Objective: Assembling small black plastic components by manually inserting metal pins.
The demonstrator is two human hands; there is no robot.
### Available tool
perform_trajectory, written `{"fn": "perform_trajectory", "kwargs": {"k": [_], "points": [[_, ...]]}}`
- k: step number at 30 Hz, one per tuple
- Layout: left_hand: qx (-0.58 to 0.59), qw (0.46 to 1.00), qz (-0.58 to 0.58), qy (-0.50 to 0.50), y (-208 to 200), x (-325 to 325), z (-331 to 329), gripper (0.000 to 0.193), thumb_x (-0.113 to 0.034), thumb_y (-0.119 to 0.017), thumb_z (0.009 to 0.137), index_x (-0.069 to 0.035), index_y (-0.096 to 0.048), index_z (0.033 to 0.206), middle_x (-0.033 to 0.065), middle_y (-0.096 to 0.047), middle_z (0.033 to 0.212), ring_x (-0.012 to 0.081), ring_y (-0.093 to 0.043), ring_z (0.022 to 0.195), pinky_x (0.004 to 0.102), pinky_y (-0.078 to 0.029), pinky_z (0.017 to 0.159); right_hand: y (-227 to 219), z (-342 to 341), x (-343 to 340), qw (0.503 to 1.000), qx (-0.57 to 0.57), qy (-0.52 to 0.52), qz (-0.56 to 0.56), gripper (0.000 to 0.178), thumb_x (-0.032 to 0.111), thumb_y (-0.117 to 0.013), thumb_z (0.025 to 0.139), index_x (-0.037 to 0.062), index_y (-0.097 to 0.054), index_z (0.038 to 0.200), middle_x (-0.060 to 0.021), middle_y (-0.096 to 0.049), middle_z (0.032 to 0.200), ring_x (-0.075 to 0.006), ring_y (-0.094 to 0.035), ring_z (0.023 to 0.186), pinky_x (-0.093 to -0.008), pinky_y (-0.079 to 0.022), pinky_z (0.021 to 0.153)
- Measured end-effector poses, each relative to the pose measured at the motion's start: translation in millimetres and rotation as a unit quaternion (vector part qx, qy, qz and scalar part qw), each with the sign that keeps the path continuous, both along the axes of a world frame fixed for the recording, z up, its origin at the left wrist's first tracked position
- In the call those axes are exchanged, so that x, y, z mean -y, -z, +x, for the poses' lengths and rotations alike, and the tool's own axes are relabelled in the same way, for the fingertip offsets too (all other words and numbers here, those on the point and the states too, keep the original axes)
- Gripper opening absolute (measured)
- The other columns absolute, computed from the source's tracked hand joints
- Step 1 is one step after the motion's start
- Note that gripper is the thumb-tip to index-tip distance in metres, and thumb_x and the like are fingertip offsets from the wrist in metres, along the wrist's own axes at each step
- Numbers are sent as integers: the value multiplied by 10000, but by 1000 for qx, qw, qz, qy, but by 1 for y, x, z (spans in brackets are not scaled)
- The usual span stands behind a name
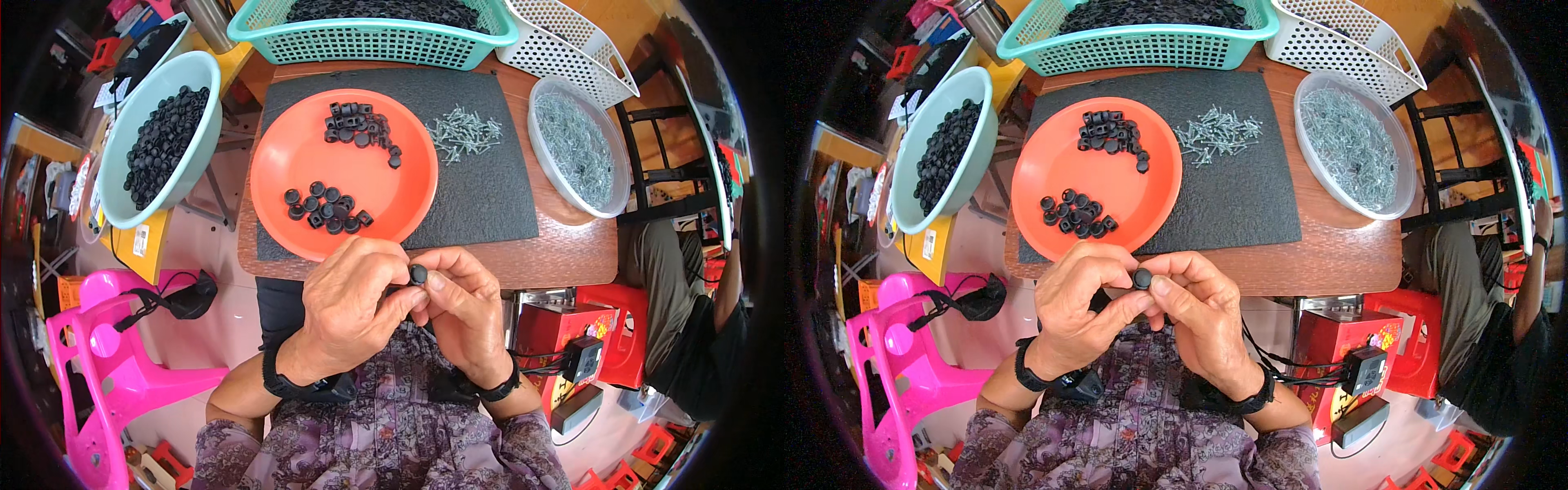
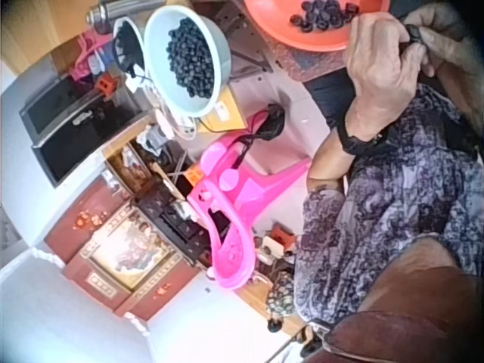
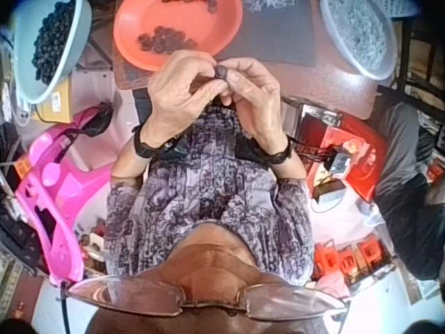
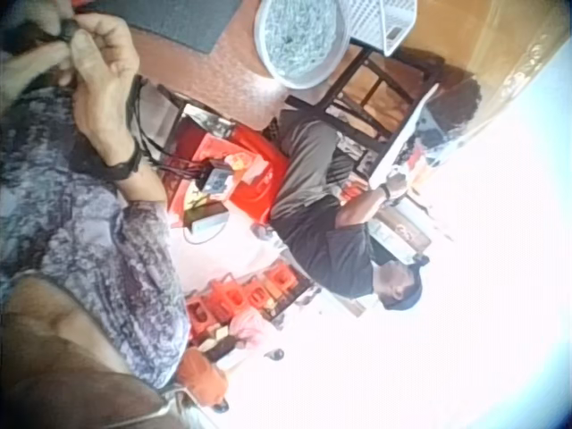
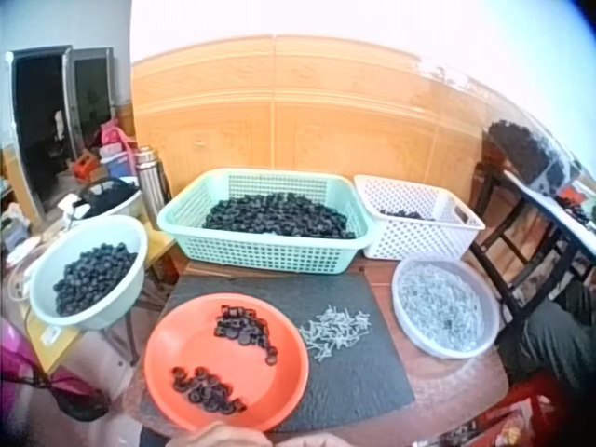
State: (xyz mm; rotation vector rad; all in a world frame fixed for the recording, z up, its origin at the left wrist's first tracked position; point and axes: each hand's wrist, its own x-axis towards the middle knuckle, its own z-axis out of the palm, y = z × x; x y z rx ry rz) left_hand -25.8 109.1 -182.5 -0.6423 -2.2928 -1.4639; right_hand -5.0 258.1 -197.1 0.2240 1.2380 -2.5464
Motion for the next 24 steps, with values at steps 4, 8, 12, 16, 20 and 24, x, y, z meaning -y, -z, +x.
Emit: {"fn": "perform_trajectory", "kwargs": {"k": [4, 8, 12, 16, 20, 24], "points": [[-31, 999, -7, 0, -1, 1, -1, 238, 31, -706, 599, -31, -535, 753, 88, -553, 722, 227, -548, 614, 312, -428, 524, -2, 1, 1, 1000, 1, -2, -6, 198, 102, -551, 886, -37, -564, 1027, -76, -621, 807, -97, -577, 676, -223, -456, 570], [-46, 999, -21, 11, -4, 2, -1, 224, 50, -674, 615, -28, -533, 770, 87, -552, 726, 224, -539, 601, 312, -427, 520, -3, 1, 0, 1000, -7, -7, -6, 208, 133, -551, 890, -38, -567, 1008, -81, -620, 837, -99, -577, 680, -221, -457, 571], [-36, 999, -18, 16, -4, 1, 0, 226, 58, -654, 625, -18, -546, 808, 87, -557, 731, 224, -543, 601, 312, -433, 522, -2, -1, -1, 1000, -3, -21, -6, 210, 146, -559, 883, -35, -570, 988, -85, -621, 847, -99, -571, 673, -223, -457, 571], [15, 1000, 1, 4, -3, 1, 3, 258, 39, -670, 622, -6, -572, 857, 92, -571, 743, 228, -561, 625, 313, -442, 531, -1, -2, -2, 999, 22, -24, -29, 212, 147, -564, 868, -36, -569, 976, -92, -622, 834, -104, -563, 649, -229, -455, 568], [-4, 1000, -2, 10, -1, 2, 3, 277, 26, -681, 621, -7, -581, 877, 92, -582, 756, 226, -568, 636, 316, -444, 536, -1, -2, -1, 998, 32, -25, -43, 218, 146, -574, 859, -35, -567, 980, -92, -618, 828, -112, -561, 639, -230, -453, 568], [-7, 1000, -11, 8, -2, 2, 4, 288, 17, -689, 613, -9, -582, 879, 94, -584, 760, 230, -563, 636, 321, -443, 540, -1, -2, -2, 997, 38, -27, -54, 210, 135, -586, 850, -28, -567, 980, -86, -611, 825, -118, -562, 640, -233, -453, 571]]}}
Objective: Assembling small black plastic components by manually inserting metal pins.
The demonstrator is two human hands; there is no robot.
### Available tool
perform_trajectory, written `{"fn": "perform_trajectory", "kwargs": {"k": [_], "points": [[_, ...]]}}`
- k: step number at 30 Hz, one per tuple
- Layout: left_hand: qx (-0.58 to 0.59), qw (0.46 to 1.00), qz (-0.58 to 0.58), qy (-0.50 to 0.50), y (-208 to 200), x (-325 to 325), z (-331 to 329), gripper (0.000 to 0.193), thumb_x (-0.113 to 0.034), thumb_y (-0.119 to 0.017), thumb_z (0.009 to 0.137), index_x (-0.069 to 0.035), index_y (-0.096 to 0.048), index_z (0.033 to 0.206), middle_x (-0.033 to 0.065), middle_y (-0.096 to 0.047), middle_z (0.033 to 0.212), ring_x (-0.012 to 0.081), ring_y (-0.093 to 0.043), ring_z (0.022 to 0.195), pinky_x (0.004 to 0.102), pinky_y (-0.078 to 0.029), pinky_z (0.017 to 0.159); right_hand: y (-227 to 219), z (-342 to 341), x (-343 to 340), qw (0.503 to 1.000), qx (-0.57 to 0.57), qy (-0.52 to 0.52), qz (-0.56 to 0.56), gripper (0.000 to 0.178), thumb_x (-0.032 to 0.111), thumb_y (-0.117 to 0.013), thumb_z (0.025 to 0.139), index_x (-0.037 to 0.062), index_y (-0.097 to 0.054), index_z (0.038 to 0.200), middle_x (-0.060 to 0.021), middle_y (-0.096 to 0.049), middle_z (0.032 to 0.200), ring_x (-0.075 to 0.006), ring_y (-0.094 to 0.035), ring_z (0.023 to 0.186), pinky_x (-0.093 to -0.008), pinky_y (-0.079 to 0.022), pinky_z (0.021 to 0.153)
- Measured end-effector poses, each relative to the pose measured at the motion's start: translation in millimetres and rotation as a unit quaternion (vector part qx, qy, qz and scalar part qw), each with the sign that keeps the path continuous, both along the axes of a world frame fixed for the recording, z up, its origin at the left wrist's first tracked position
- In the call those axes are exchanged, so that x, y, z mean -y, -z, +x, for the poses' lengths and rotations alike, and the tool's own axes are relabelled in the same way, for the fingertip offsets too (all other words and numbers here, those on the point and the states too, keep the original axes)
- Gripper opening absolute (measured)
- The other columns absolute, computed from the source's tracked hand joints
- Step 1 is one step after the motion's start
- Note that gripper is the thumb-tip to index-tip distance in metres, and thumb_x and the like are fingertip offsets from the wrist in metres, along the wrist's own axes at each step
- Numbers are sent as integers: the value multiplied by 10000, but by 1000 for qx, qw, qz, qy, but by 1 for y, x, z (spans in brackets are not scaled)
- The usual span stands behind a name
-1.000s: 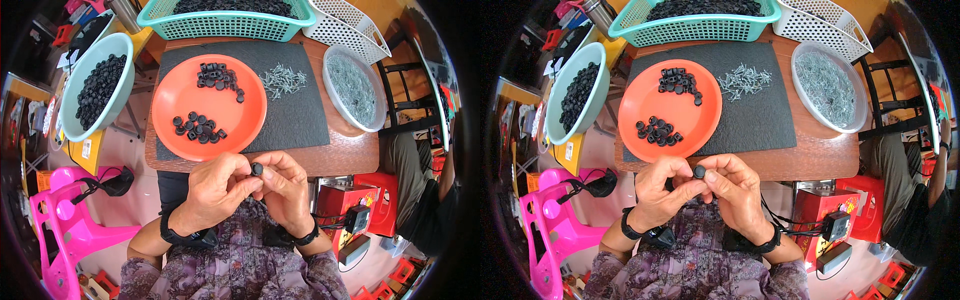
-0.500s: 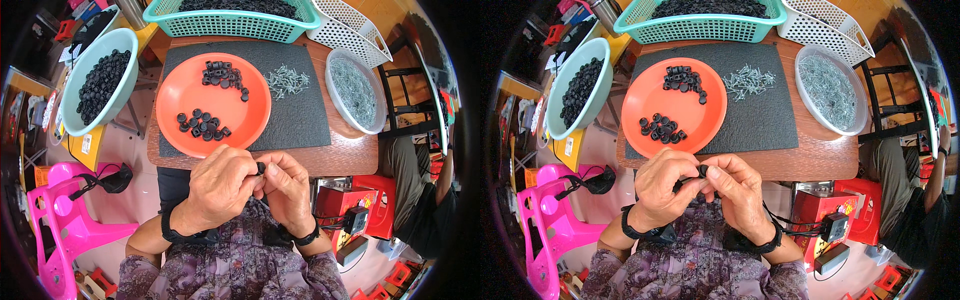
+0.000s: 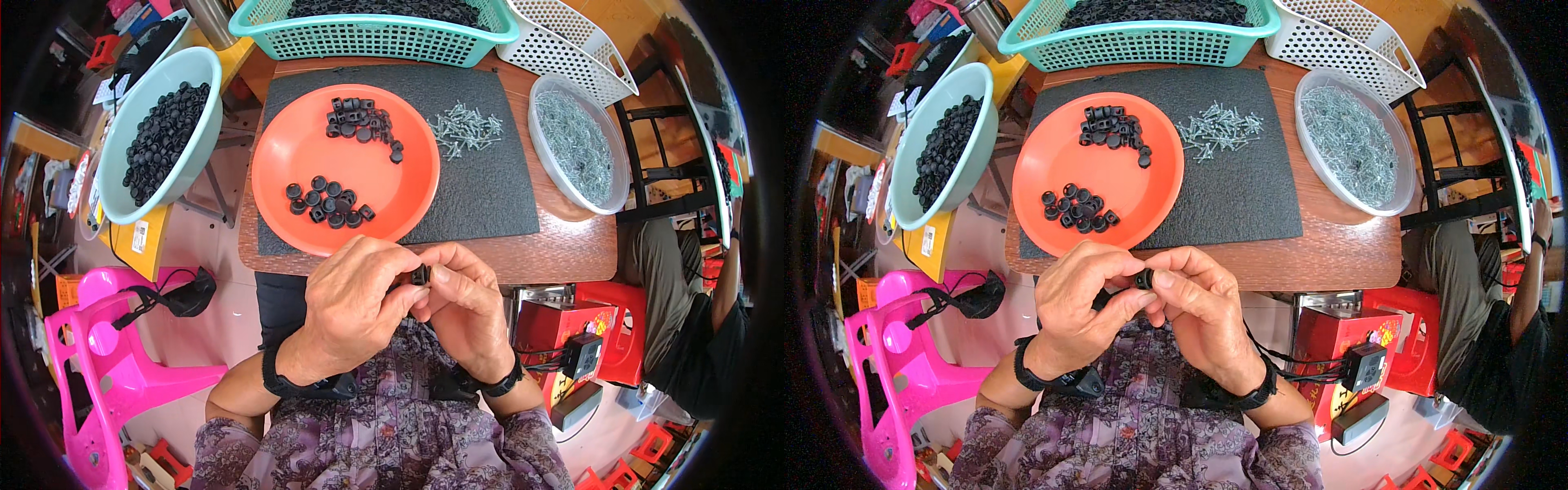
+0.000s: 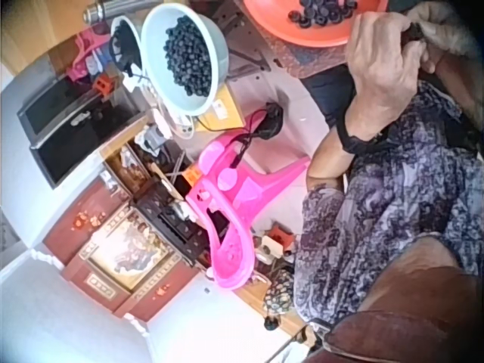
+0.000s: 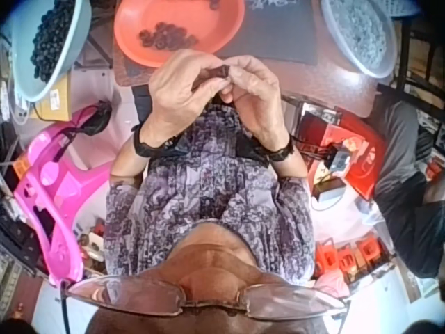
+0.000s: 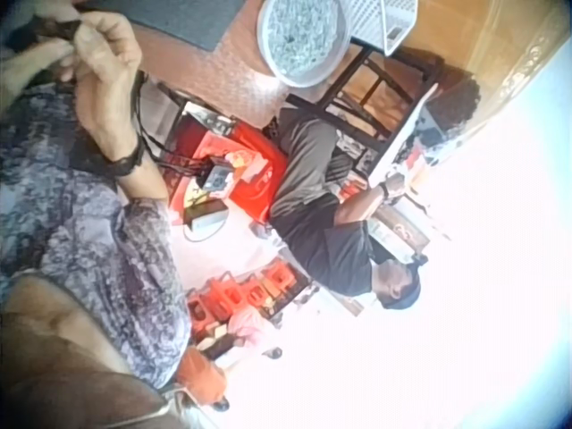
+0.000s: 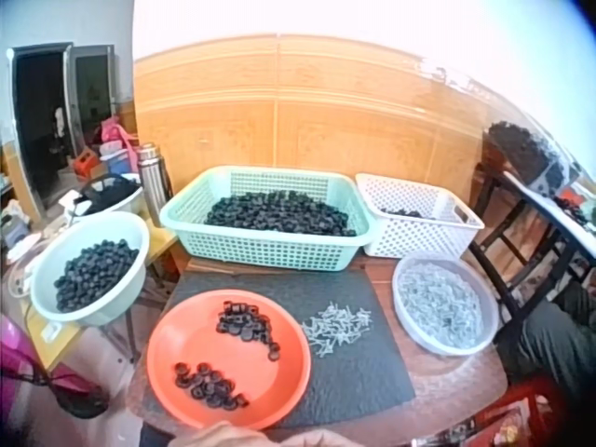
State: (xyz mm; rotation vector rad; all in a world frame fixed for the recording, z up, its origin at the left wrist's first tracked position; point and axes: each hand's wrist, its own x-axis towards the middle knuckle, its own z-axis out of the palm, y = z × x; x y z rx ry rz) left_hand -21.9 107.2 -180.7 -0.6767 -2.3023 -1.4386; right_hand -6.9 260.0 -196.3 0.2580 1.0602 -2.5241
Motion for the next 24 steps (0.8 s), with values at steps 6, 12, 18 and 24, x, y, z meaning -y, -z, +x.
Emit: {"fn": "perform_trajectory", "kwargs": {"k": [6, 12, 18, 24], "points": [[-35, 999, -29, 1, 0, -1, 0, 296, 18, -687, 605, -3, -576, 878, 96, -579, 753, 240, -553, 624, 326, -437, 534, 3, 0, -1, 1000, 13, 3, -18, 203, 127, -602, 838, -16, -568, 977, -76, -601, 813, -125, -563, 639, -244, -459, 578], [-48, 998, -36, 4, 1, -1, 2, 286, 24, -686, 603, 3, -577, 866, 103, -574, 752, 246, -550, 616, 326, -437, 529, 6, 2, -4, 999, 0, 9, -31, 187, 94, -606, 830, -15, -574, 978, -78, -618, 826, -113, -582, 639, -222, -475, 571], [-20, 1000, -8, 17, -1, -9, 0, 321, -14, -733, 619, 5, -577, 899, 111, -592, 772, 224, -573, 604, 308, -452, 514, -1, -1, -4, 999, 10, 47, -20, 164, 53, -619, 812, -16, -587, 957, -66, -624, 793, -89, -557, 590, -202, -454, 530], [46, 999, -1, 21, 2, -4, 5, 342, -84, -760, 671, -3, -570, 943, 99, -600, 798, 176, -587, 589, 263, -468, 518, -10, -13, -23, 995, -35, 93, 13, 154, 38, -610, 804, -27, -584, 940, -83, -625, 761, -105, -547, 568, -219, -443, 504]]}}
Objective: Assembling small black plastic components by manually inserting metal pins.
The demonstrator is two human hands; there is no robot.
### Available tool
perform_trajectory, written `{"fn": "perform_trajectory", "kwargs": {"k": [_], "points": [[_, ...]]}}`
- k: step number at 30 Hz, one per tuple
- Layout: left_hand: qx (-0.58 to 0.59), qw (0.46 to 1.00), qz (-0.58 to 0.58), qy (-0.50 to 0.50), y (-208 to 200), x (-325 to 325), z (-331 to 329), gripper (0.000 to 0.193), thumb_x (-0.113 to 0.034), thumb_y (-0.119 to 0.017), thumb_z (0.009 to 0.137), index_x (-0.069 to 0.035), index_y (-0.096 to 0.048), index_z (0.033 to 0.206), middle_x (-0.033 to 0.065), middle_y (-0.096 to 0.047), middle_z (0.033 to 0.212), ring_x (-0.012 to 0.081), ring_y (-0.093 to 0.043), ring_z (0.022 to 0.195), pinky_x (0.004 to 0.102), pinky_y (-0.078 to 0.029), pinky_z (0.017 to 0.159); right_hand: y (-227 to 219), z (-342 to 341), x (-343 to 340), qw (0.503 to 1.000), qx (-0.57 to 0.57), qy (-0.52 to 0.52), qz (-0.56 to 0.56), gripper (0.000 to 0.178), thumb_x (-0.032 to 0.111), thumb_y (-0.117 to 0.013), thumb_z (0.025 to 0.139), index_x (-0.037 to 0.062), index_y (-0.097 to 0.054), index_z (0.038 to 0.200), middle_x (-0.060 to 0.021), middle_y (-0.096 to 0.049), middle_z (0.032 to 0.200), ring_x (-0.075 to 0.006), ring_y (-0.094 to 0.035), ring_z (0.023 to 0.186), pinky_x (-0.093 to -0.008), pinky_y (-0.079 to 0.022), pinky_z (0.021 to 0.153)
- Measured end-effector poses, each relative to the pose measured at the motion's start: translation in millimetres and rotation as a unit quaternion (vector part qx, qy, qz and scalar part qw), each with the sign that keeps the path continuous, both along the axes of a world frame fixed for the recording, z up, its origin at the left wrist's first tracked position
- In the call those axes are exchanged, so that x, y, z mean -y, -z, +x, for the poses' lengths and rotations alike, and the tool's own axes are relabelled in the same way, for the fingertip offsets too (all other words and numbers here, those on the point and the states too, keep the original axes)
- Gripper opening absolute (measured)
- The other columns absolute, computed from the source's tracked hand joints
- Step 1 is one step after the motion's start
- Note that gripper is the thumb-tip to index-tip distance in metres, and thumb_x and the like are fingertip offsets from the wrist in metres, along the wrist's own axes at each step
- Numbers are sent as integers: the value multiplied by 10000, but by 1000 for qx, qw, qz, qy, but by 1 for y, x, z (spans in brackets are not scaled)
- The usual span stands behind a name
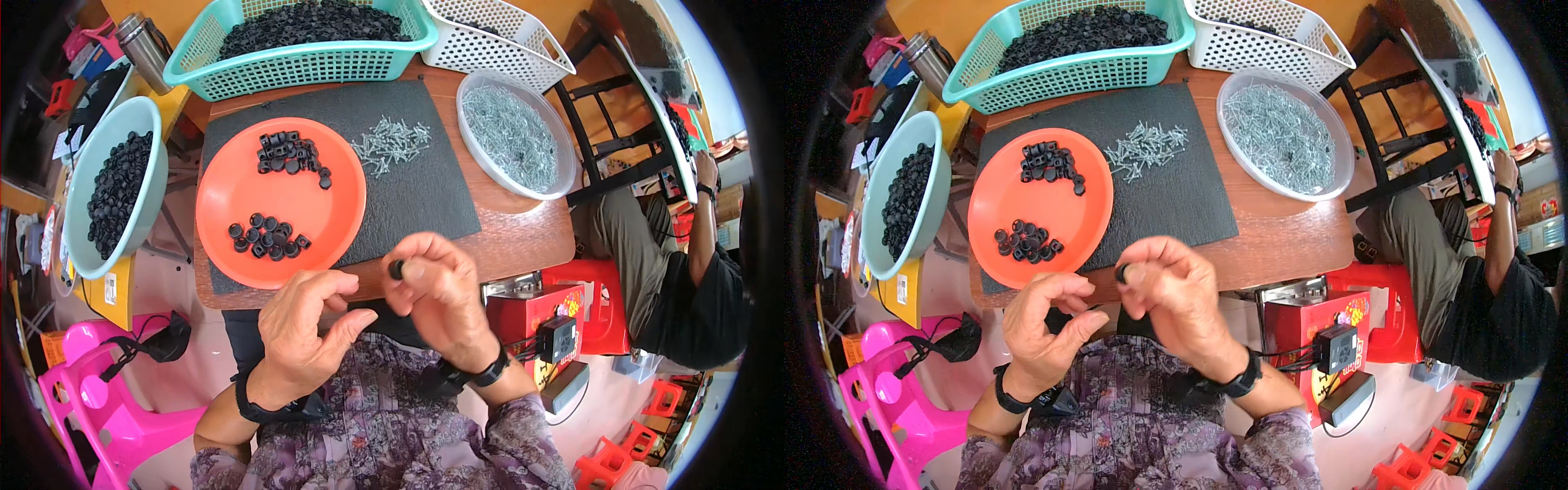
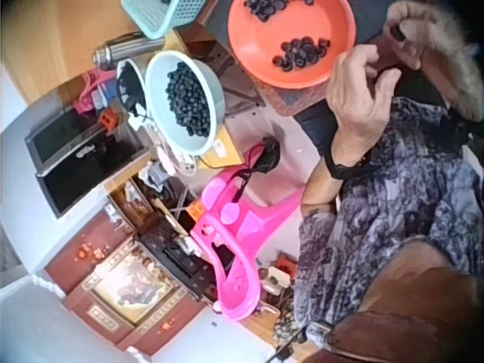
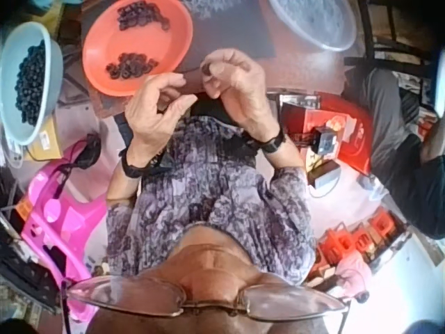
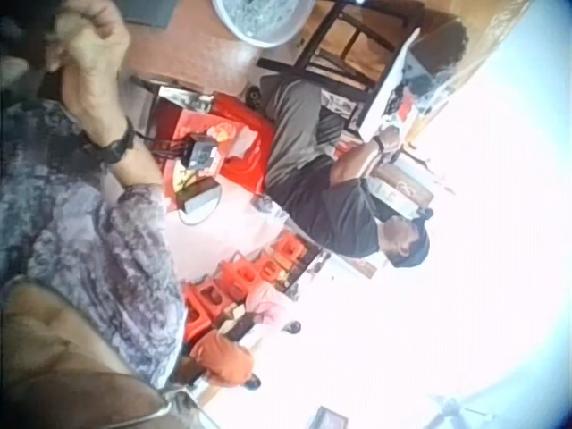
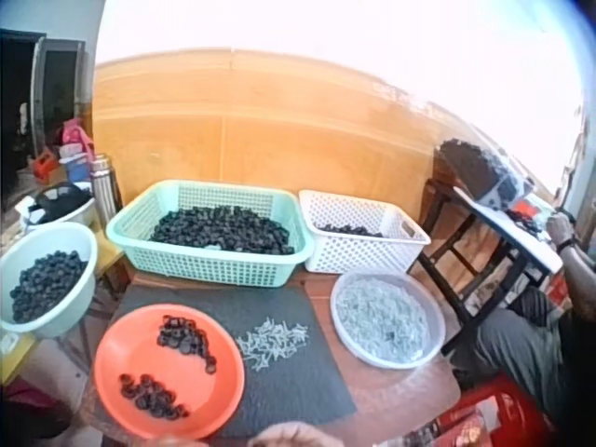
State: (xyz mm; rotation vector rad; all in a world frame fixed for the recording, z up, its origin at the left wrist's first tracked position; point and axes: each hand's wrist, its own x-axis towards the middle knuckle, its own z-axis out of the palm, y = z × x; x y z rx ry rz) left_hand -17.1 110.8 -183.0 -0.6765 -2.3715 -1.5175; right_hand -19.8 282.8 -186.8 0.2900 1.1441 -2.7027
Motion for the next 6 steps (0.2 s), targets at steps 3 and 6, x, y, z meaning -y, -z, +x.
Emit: {"fn": "perform_trajectory", "kwargs": {"k": [3, 6], "points": [[2, 1000, -3, -9, 1, 5, -2, 339, -91, -756, 689, -10, -569, 960, 89, -605, 805, 152, -590, 574, 251, -466, 506, -6, -12, -18, 998, -14, 45, 34, 131, 33, -616, 789, -23, -583, 903, -85, -622, 747, -115, -542, 556, -230, -441, 487], [44, 999, -11, -10, -1, 13, -2, 338, -91, -748, 712, 1, -566, 981, 95, -622, 857, 144, -615, 660, 251, -509, 615, -12, -36, -41, 991, -77, 65, 91, 231, 94, -651, 769, -11, -559, 953, -96, -617, 773, -124, -540, 564, -245, -444, 485]]}}
